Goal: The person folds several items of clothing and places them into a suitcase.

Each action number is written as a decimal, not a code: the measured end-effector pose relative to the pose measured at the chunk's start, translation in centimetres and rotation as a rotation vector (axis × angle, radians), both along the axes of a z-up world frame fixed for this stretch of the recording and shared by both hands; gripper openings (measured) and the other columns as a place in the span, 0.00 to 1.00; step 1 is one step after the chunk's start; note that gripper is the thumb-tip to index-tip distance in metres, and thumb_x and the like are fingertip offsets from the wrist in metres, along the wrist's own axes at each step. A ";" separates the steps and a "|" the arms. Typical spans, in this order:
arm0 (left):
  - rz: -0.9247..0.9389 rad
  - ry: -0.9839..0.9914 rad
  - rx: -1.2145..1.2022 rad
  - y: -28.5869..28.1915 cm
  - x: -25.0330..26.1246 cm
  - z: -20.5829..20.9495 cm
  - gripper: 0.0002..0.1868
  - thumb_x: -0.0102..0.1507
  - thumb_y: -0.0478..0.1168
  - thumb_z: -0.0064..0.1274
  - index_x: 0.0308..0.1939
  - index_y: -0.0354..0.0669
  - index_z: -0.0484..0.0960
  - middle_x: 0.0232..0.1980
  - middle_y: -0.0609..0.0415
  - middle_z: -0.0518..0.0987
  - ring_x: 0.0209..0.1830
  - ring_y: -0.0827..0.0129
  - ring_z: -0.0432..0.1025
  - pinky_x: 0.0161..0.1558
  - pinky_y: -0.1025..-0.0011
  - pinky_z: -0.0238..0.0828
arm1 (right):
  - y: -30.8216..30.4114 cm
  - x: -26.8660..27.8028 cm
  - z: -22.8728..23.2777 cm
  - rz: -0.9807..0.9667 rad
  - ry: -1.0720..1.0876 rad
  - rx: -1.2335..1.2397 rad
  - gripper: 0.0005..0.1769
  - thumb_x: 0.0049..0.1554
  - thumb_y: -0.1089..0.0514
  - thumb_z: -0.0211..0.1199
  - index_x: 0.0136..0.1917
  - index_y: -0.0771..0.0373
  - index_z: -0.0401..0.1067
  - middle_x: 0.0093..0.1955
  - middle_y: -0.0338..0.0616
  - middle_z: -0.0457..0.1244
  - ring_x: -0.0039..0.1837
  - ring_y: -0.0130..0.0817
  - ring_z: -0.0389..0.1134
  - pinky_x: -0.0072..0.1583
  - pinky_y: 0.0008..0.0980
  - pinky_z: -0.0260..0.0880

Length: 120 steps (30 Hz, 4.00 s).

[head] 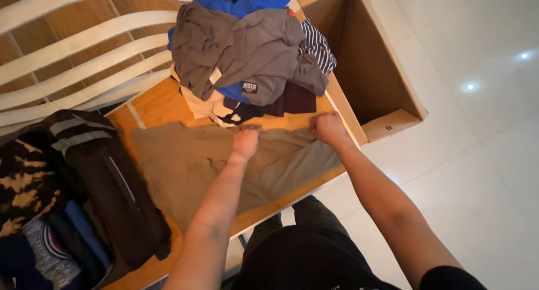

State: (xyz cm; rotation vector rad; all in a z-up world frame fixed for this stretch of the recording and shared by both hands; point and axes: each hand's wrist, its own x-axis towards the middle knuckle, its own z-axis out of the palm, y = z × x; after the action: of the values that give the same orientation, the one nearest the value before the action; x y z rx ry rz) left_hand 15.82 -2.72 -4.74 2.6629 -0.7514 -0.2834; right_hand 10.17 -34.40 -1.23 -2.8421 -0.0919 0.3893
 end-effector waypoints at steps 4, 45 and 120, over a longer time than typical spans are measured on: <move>0.075 0.037 0.094 -1.0 -0.6 3.7 0.11 0.62 0.38 0.50 0.47 0.51 0.83 0.51 0.51 0.82 0.55 0.54 0.75 0.57 0.53 0.70 | 0.0 -1.4 3.7 -0.120 -0.238 0.159 0.05 0.48 0.58 0.65 0.40 0.51 0.76 0.44 0.38 0.70 0.52 0.40 0.70 0.57 0.43 0.63; 0.187 -0.057 0.029 11.4 -3.5 5.3 0.17 0.48 0.41 0.62 0.43 0.49 0.88 0.51 0.45 0.81 0.57 0.49 0.72 0.57 0.54 0.67 | 4.9 -0.9 8.5 -0.620 -0.298 0.469 0.08 0.56 0.53 0.66 0.48 0.56 0.74 0.31 0.46 0.65 0.36 0.47 0.69 0.40 0.45 0.67; -0.117 0.304 0.133 -7.5 -13.3 1.0 0.17 0.56 0.46 0.61 0.44 0.40 0.80 0.44 0.43 0.82 0.41 0.46 0.78 0.40 0.50 0.75 | -3.9 -10.7 -5.2 -1.419 0.243 1.472 0.18 0.61 0.54 0.62 0.37 0.70 0.69 0.30 0.45 0.62 0.26 0.30 0.57 0.27 0.28 0.48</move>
State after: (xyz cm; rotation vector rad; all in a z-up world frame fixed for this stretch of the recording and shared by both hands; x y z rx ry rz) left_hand 2.55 -10.18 -3.71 2.6126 -0.8130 -0.7733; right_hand -0.54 -38.32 -6.43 -0.9333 1.0790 0.1510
